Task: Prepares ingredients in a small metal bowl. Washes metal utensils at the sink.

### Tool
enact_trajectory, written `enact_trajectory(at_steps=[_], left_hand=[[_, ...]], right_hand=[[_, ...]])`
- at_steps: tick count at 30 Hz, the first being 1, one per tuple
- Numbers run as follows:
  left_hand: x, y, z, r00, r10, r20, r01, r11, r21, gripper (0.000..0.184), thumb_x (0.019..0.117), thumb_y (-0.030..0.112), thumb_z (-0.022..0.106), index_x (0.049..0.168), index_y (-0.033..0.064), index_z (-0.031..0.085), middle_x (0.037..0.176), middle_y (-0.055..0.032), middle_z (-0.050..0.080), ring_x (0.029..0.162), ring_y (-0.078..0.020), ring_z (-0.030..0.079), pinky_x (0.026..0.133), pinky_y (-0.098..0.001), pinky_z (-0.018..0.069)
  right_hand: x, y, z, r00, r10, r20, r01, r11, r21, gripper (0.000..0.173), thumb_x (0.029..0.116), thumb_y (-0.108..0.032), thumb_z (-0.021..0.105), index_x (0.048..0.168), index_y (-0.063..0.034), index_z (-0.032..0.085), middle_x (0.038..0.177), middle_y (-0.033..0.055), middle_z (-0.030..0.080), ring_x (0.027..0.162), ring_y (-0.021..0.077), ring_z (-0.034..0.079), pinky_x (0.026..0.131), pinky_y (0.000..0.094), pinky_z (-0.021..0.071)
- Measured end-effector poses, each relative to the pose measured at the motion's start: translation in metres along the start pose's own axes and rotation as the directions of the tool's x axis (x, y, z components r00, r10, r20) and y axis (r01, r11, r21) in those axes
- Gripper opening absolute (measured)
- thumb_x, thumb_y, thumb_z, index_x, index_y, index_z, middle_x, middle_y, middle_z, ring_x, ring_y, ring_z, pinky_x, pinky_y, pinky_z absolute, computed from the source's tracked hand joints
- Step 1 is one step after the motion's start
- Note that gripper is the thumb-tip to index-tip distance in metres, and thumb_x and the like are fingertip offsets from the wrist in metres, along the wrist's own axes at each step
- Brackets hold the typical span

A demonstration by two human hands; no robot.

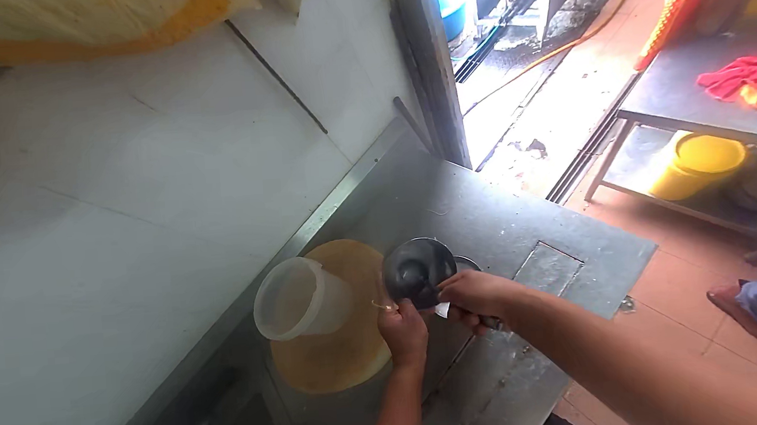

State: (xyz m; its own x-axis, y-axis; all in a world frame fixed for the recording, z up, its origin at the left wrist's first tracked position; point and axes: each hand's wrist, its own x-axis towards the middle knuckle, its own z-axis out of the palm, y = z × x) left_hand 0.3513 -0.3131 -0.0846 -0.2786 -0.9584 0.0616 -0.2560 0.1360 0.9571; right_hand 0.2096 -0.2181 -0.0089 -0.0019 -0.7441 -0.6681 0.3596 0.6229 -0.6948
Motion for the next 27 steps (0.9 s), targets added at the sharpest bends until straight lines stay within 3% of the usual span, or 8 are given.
enact_trajectory(at_steps=[2, 4, 6, 8, 14, 18, 23, 27], left_hand=[[-0.005, -0.002, 0.003, 1.000, 0.006, -0.018, -0.007, 1.000, -0.023, 0.053, 0.1010, -0.003, 0.054, 0.152, 0.0088, 0.047, 0.116, -0.0115, 0.071, 0.071, -0.0154, 0.073, 0.062, -0.0330, 0.0649], [-0.008, -0.006, 0.006, 1.000, 0.011, -0.029, -0.011, 1.000, -0.019, 0.047, 0.0999, 0.000, 0.056, 0.146, 0.0055, 0.053, 0.118, -0.0118, 0.071, 0.086, -0.0158, 0.074, 0.075, -0.0353, 0.0637], [-0.003, -0.003, -0.001, 1.000, 0.011, -0.019, -0.011, 1.000, -0.002, 0.045, 0.0996, 0.002, 0.055, 0.145, 0.0043, 0.054, 0.122, -0.0118, 0.071, 0.094, -0.0162, 0.073, 0.082, -0.0369, 0.0623], [0.005, 0.004, -0.011, 1.000, -0.019, 0.022, 0.018, 0.999, 0.043, 0.047, 0.1012, 0.001, 0.051, 0.148, 0.0066, 0.051, 0.108, -0.0107, 0.073, 0.072, -0.0152, 0.074, 0.063, -0.0342, 0.0649], [0.032, 0.050, -0.033, 0.937, -0.229, 0.264, 0.159, 0.952, 0.262, 0.055, 0.1043, 0.002, 0.046, 0.157, 0.0184, 0.041, 0.096, -0.0143, 0.074, 0.056, -0.0220, 0.070, 0.051, -0.0375, 0.0631], [0.039, 0.079, -0.030, 0.842, -0.345, 0.414, 0.051, 0.817, 0.575, 0.058, 0.1035, 0.008, 0.049, 0.159, 0.0238, 0.038, 0.101, -0.0162, 0.071, 0.058, -0.0225, 0.070, 0.054, -0.0396, 0.0628], [0.040, 0.091, -0.029, 0.817, -0.288, 0.500, -0.162, 0.717, 0.678, 0.059, 0.1020, 0.008, 0.047, 0.159, 0.0229, 0.038, 0.146, -0.0072, 0.056, 0.068, -0.0207, 0.071, 0.064, -0.0428, 0.0635], [0.035, 0.086, -0.025, 0.873, -0.157, 0.462, -0.214, 0.728, 0.651, 0.060, 0.1002, 0.007, 0.049, 0.158, 0.0212, 0.041, 0.157, -0.0036, 0.047, 0.084, -0.0216, 0.074, 0.073, -0.0452, 0.0639]], right_hand=[[0.000, -0.007, 0.011, 0.996, -0.027, -0.083, 0.033, 0.997, 0.069, 0.026, 0.1083, -0.023, 0.044, 0.124, -0.0065, 0.057, 0.064, 0.0018, 0.052, 0.041, 0.0075, 0.044, 0.038, 0.0230, 0.0419], [-0.001, -0.012, 0.028, 0.980, -0.115, -0.160, 0.081, 0.975, -0.209, 0.025, 0.1064, -0.021, 0.047, 0.117, -0.0049, 0.062, 0.067, 0.0048, 0.052, 0.045, 0.0125, 0.047, 0.043, 0.0287, 0.0443], [-0.003, -0.007, 0.037, 0.973, -0.205, -0.108, 0.084, 0.747, -0.660, 0.024, 0.1044, -0.018, 0.050, 0.119, -0.0054, 0.063, 0.089, 0.0149, 0.065, 0.073, 0.0266, 0.065, 0.064, 0.0462, 0.0555], [-0.017, 0.002, 0.037, 0.979, -0.191, -0.069, 0.026, 0.454, -0.890, 0.036, 0.1004, -0.010, 0.051, 0.136, -0.0055, 0.054, 0.109, 0.0214, 0.068, 0.103, 0.0399, 0.068, 0.084, 0.0608, 0.0554], [-0.048, -0.010, 0.008, 0.936, -0.338, -0.101, -0.140, -0.093, -0.986, 0.059, 0.1022, -0.005, 0.045, 0.159, -0.0173, 0.037, 0.098, 0.0204, 0.064, 0.081, 0.0377, 0.069, 0.065, 0.0504, 0.0567], [-0.041, -0.025, 0.008, 0.938, -0.337, 0.085, -0.060, -0.397, -0.916, 0.035, 0.1019, 0.001, 0.043, 0.134, 0.0006, 0.057, 0.100, 0.0213, 0.064, 0.085, 0.0370, 0.067, 0.067, 0.0487, 0.0545], [-0.044, -0.030, 0.008, 0.958, -0.288, 0.013, -0.093, -0.352, -0.931, 0.030, 0.0998, 0.001, 0.046, 0.125, -0.0037, 0.062, 0.087, 0.0148, 0.064, 0.077, 0.0322, 0.068, 0.060, 0.0454, 0.0549], [-0.047, -0.008, -0.001, 0.967, -0.241, -0.080, -0.093, -0.046, -0.995, 0.034, 0.1039, -0.007, 0.044, 0.134, -0.0105, 0.058, 0.096, 0.0161, 0.069, 0.092, 0.0366, 0.070, 0.074, 0.0540, 0.0569]])
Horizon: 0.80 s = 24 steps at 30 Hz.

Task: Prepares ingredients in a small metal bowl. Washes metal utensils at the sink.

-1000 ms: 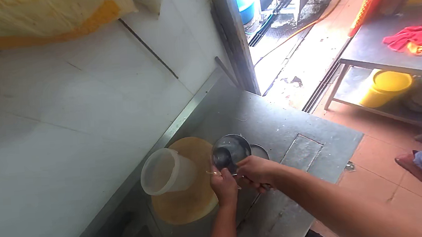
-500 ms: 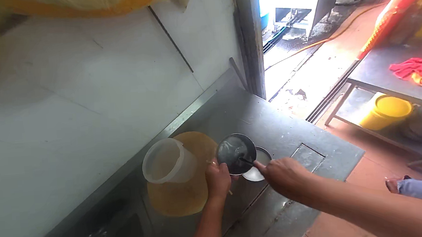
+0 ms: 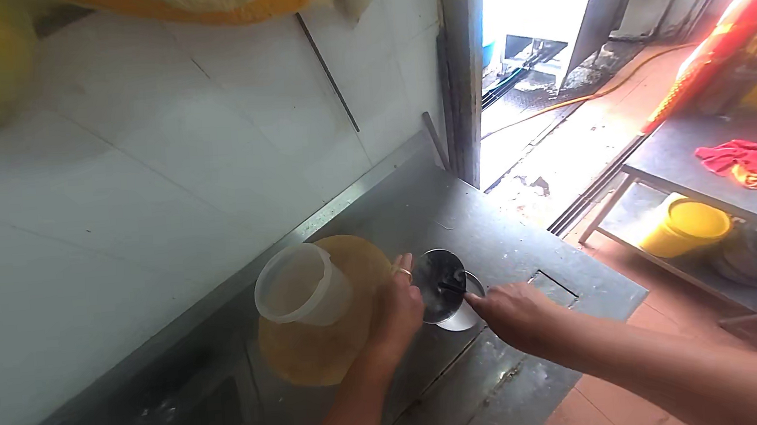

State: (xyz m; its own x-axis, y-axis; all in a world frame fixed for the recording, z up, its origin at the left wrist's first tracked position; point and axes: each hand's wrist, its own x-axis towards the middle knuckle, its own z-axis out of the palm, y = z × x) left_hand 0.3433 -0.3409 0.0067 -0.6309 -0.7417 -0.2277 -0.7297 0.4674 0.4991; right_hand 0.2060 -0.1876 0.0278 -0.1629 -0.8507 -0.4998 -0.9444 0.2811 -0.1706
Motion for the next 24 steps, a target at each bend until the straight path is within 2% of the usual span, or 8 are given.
enact_trajectory(at_steps=[4, 7, 10, 13, 15, 18, 22, 24], left_hand=[[-0.008, -0.002, 0.013, 0.990, 0.070, -0.125, -0.059, 0.994, 0.087, 0.057, 0.0988, 0.003, 0.052, 0.155, 0.0152, 0.046, 0.158, -0.0028, 0.048, 0.124, -0.0209, 0.064, 0.099, -0.0412, 0.0554], [-0.010, 0.002, 0.012, 0.988, 0.108, -0.107, -0.093, 0.986, 0.138, 0.055, 0.1000, 0.005, 0.051, 0.154, 0.0140, 0.047, 0.158, -0.0043, 0.048, 0.125, -0.0224, 0.064, 0.100, -0.0423, 0.0549], [-0.007, 0.005, 0.005, 0.985, 0.126, -0.116, -0.109, 0.984, 0.143, 0.056, 0.0997, 0.006, 0.052, 0.155, 0.0137, 0.045, 0.159, -0.0058, 0.045, 0.123, -0.0257, 0.065, 0.098, -0.0460, 0.0559], [-0.003, -0.003, 0.012, 0.969, 0.140, -0.205, -0.119, 0.987, 0.112, 0.056, 0.0985, 0.003, 0.052, 0.154, 0.0123, 0.047, 0.158, -0.0061, 0.046, 0.127, -0.0246, 0.062, 0.100, -0.0461, 0.0548], [-0.006, -0.008, 0.027, 0.943, 0.174, -0.283, -0.152, 0.983, 0.100, 0.055, 0.0975, 0.001, 0.053, 0.152, 0.0115, 0.050, 0.157, -0.0068, 0.048, 0.128, -0.0230, 0.062, 0.099, -0.0440, 0.0557], [-0.011, -0.014, 0.045, 0.895, 0.264, -0.361, -0.225, 0.963, 0.147, 0.056, 0.0965, 0.000, 0.056, 0.151, 0.0110, 0.051, 0.158, -0.0078, 0.046, 0.122, -0.0225, 0.066, 0.091, -0.0416, 0.0601], [-0.013, -0.020, 0.065, 0.827, 0.381, -0.413, -0.296, 0.920, 0.256, 0.056, 0.0966, 0.002, 0.058, 0.152, 0.0130, 0.051, 0.161, -0.0068, 0.042, 0.086, -0.0221, 0.075, 0.064, -0.0397, 0.0617], [-0.010, -0.021, 0.068, 0.792, 0.423, -0.439, -0.323, 0.902, 0.287, 0.058, 0.0973, 0.004, 0.058, 0.154, 0.0148, 0.049, 0.164, -0.0055, 0.038, 0.079, -0.0203, 0.074, 0.059, -0.0383, 0.0605]], right_hand=[[-0.006, -0.002, 0.002, 0.999, 0.032, -0.017, -0.030, 0.993, 0.110, 0.044, 0.1054, -0.013, 0.045, 0.148, -0.0215, 0.052, 0.095, 0.0166, 0.070, 0.092, 0.0387, 0.070, 0.076, 0.0566, 0.0561], [-0.005, -0.008, -0.004, 0.991, -0.011, -0.131, 0.005, 0.999, -0.049, 0.045, 0.1047, -0.010, 0.045, 0.149, -0.0198, 0.049, 0.087, 0.0141, 0.067, 0.080, 0.0344, 0.070, 0.064, 0.0486, 0.0557], [0.005, -0.001, 0.010, 0.990, 0.019, -0.138, -0.030, 0.997, -0.075, 0.044, 0.1022, -0.006, 0.047, 0.145, -0.0146, 0.052, 0.087, 0.0143, 0.067, 0.080, 0.0339, 0.070, 0.063, 0.0478, 0.0559], [0.009, 0.007, 0.031, 0.996, 0.034, -0.078, -0.011, 0.961, 0.276, 0.044, 0.1049, -0.014, 0.045, 0.147, -0.0222, 0.055, 0.101, 0.0148, 0.072, 0.096, 0.0359, 0.071, 0.080, 0.0580, 0.0561], [0.006, 0.010, 0.045, 0.999, 0.021, -0.035, 0.000, 0.860, 0.510, 0.043, 0.1083, -0.024, 0.039, 0.147, -0.0230, 0.057, 0.114, 0.0112, 0.072, 0.107, 0.0295, 0.069, 0.093, 0.0553, 0.0540], [0.000, 0.014, 0.054, 0.989, 0.011, -0.150, 0.086, 0.777, 0.624, 0.043, 0.1094, -0.029, 0.039, 0.147, -0.0216, 0.058, 0.107, 0.0085, 0.072, 0.096, 0.0233, 0.070, 0.089, 0.0480, 0.0555], [0.011, 0.013, 0.048, 0.981, 0.078, -0.179, 0.032, 0.841, 0.541, 0.042, 0.1080, -0.027, 0.043, 0.149, -0.0301, 0.055, 0.098, 0.0091, 0.073, 0.093, 0.0289, 0.071, 0.083, 0.0553, 0.0565], [0.018, 0.014, 0.057, 0.983, 0.074, -0.169, 0.026, 0.853, 0.522, 0.041, 0.1077, -0.027, 0.042, 0.147, -0.0300, 0.056, 0.097, 0.0106, 0.073, 0.094, 0.0316, 0.071, 0.082, 0.0579, 0.0561]])
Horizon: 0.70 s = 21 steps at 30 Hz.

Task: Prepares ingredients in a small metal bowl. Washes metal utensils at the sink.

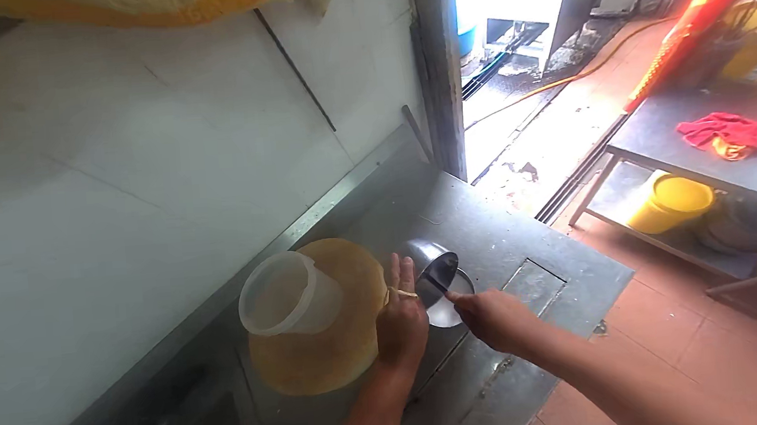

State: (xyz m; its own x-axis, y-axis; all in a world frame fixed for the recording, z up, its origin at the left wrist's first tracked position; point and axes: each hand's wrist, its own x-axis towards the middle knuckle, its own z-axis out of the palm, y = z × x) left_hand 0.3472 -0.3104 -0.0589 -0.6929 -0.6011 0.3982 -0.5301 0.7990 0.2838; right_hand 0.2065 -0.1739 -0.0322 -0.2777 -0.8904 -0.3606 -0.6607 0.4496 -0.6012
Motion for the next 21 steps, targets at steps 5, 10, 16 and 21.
enact_trajectory(at_steps=[5, 10, 16, 21], left_hand=[[0.001, -0.008, 0.002, 0.987, 0.146, -0.072, -0.141, 0.987, 0.077, 0.056, 0.0969, 0.007, 0.059, 0.152, 0.0131, 0.051, 0.164, -0.0071, 0.038, 0.074, -0.0164, 0.073, 0.056, -0.0341, 0.0588], [0.003, -0.007, 0.002, 0.974, 0.218, -0.057, -0.208, 0.966, 0.151, 0.057, 0.0980, 0.009, 0.056, 0.154, 0.0154, 0.049, 0.165, -0.0064, 0.036, 0.075, -0.0157, 0.072, 0.055, -0.0332, 0.0569], [0.001, -0.026, 0.000, 0.960, 0.280, -0.028, -0.264, 0.930, 0.256, 0.060, 0.0946, 0.007, 0.061, 0.153, 0.0132, 0.050, 0.161, -0.0100, 0.042, 0.065, -0.0172, 0.069, 0.053, -0.0336, 0.0557], [-0.001, -0.011, 0.008, 0.965, 0.262, 0.023, -0.258, 0.927, 0.271, 0.064, 0.0947, 0.008, 0.062, 0.156, 0.0174, 0.046, 0.165, -0.0070, 0.037, 0.066, -0.0170, 0.068, 0.051, -0.0340, 0.0543]], right_hand=[[-0.011, 0.005, -0.004, 1.000, -0.009, -0.015, 0.007, 0.995, -0.102, 0.046, 0.1083, -0.030, 0.040, 0.153, -0.0374, 0.047, 0.089, 0.0111, 0.072, 0.090, 0.0330, 0.071, 0.078, 0.0559, 0.0554], [0.002, 0.008, 0.015, 0.987, -0.099, -0.127, 0.083, 0.989, -0.125, 0.044, 0.1060, -0.024, 0.044, 0.149, -0.0293, 0.051, 0.081, 0.0124, 0.070, 0.081, 0.0345, 0.071, 0.072, 0.0562, 0.0559], [-0.033, 0.011, 0.003, 0.997, -0.038, -0.065, 0.027, 0.985, -0.168, 0.047, 0.1065, -0.024, 0.043, 0.153, -0.0329, 0.048, 0.083, 0.0140, 0.071, 0.082, 0.0367, 0.071, 0.072, 0.0568, 0.0555], [0.005, 0.006, 0.014, 0.984, -0.031, -0.174, -0.004, 0.980, -0.197, 0.046, 0.1045, -0.022, 0.047, 0.149, -0.0320, 0.050, 0.079, 0.0109, 0.069, 0.079, 0.0324, 0.072, 0.068, 0.0531, 0.0568]])
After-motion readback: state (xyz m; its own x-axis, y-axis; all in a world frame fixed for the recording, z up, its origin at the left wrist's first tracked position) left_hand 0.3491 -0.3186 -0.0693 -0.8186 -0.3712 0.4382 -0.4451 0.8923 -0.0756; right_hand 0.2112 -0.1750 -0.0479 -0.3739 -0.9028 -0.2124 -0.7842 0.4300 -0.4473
